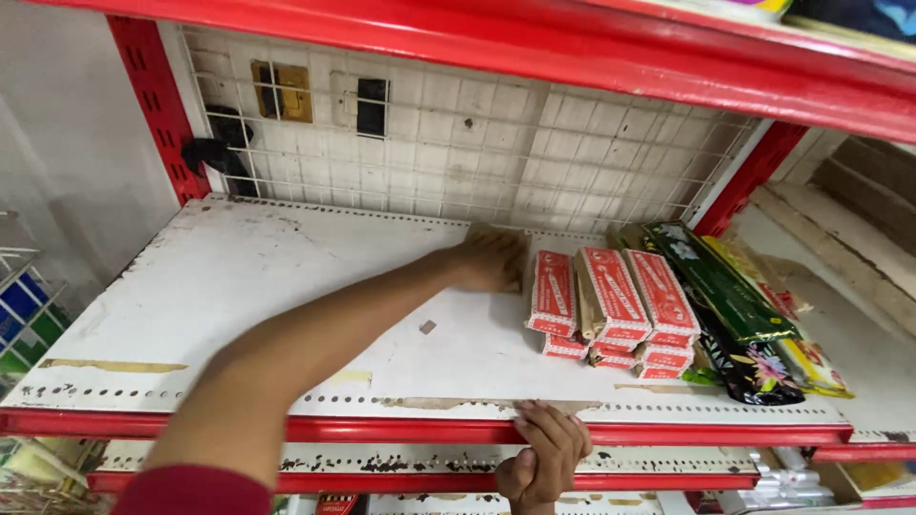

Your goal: Cleaning the surfaces of grocery store shelves using a cloth and organizing the products on them.

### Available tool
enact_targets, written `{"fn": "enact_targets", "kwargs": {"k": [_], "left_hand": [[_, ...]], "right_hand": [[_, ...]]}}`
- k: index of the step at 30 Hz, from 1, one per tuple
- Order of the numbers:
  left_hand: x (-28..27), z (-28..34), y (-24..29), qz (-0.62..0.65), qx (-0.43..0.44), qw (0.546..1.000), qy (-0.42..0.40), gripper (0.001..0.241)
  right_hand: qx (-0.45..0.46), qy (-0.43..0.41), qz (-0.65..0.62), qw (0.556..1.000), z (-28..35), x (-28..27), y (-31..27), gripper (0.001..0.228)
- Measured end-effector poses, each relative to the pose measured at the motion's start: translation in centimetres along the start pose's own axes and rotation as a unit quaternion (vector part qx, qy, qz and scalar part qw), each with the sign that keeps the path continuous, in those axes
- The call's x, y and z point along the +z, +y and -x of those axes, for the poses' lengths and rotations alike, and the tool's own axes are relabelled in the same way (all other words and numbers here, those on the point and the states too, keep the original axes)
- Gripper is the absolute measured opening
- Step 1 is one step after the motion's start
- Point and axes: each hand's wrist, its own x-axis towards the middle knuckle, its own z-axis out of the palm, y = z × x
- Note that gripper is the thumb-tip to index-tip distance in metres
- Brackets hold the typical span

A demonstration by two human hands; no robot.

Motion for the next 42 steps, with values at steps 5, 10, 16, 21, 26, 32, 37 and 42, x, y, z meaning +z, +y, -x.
{"fn": "enact_targets", "kwargs": {"k": [5,10,16,21,26,32,37,42], "left_hand": [[0.0,-1.9,-1.2,0.124,-0.157,0.979,-0.033,0.064],[-0.1,1.2,0.2,0.083,-0.124,0.988,-0.03,0.059],[-9.4,11.6,9.6,0.182,-0.12,0.97,-0.107,0.061],[-12.4,19.6,16.3,0.145,-0.046,0.983,-0.099,0.074],[-15.0,20.1,16.6,0.161,-0.057,0.964,-0.204,0.082],[-12.3,13.7,9.8,0.138,-0.08,0.975,-0.153,0.076],[-0.6,7.8,-1.5,0.034,-0.052,0.998,0.004,0.022],[3.3,2.7,-6.2,-0.112,0.002,0.993,0.023,0.04]], "right_hand": [[-0.017,-0.004,0.013,1.0,0.7,0.0,1.0,0.03],[-0.036,-0.01,0.005,0.999,-0.5,-0.5,0.6,0.032],[-0.028,-0.018,-0.013,0.999,-0.2,-0.6,0.7,0.043],[0.017,0.04,-0.077,0.996,-0.6,0.1,-0.7,0.049],[0.098,0.007,-0.089,0.991,-2.1,-0.5,-3.1,0.04],[0.105,-0.007,-0.096,0.99,-2.6,-0.9,-3.4,0.039],[0.113,-0.013,-0.074,0.991,-2.5,-1.3,-3.6,0.038],[0.108,-0.041,-0.088,0.989,-2.8,-1.9,-3.3,0.039]]}}
